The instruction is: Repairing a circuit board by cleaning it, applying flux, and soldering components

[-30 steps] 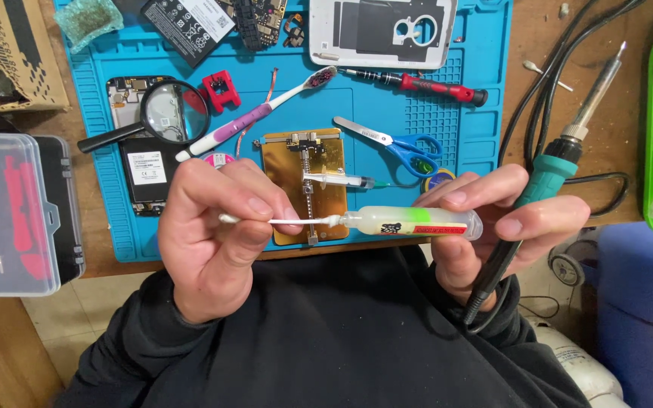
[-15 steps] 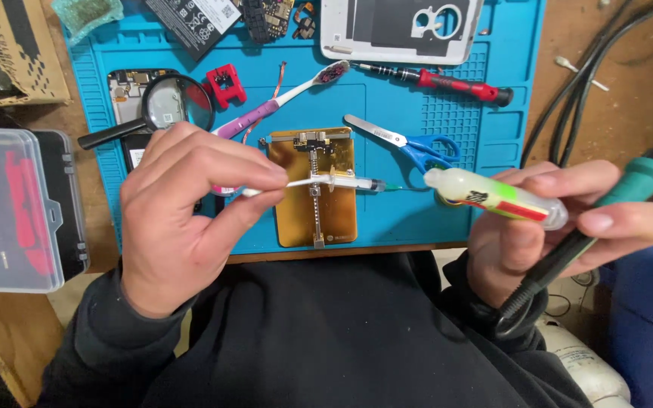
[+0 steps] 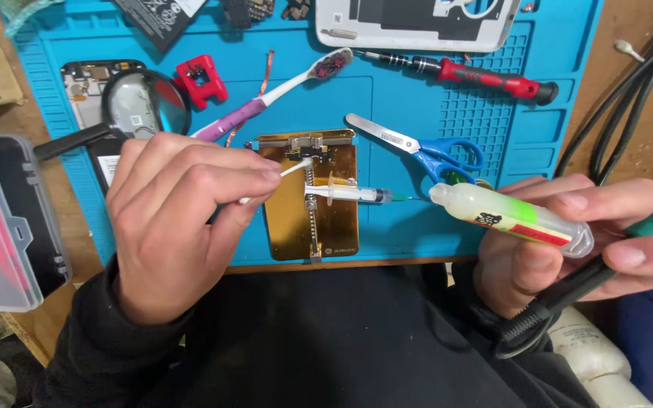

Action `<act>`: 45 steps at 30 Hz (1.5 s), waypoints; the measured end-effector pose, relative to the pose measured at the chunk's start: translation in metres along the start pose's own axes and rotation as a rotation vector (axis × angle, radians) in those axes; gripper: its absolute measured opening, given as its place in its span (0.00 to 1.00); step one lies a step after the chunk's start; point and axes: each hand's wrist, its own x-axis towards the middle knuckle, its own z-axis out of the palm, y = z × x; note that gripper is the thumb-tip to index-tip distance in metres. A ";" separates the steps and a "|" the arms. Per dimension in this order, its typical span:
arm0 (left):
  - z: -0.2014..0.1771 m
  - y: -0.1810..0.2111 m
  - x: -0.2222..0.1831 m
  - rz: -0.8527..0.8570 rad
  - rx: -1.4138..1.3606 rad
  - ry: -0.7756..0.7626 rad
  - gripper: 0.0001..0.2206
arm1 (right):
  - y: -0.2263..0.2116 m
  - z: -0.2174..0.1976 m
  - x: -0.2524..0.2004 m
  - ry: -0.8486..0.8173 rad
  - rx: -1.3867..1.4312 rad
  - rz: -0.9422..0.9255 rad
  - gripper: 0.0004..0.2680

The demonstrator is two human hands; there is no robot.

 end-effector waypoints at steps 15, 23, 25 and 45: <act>-0.001 -0.001 0.001 0.076 0.112 -0.029 0.06 | -0.003 -0.011 -0.002 -0.048 0.119 0.064 0.17; 0.001 0.003 0.005 0.070 0.163 -0.054 0.08 | -0.006 -0.009 0.000 -0.038 0.143 0.071 0.16; 0.001 0.004 0.006 0.065 0.164 -0.067 0.08 | -0.004 -0.016 -0.002 -0.054 0.153 0.073 0.15; 0.004 0.002 0.011 0.090 0.212 -0.082 0.11 | 0.010 -0.104 0.019 -0.683 0.248 0.174 0.22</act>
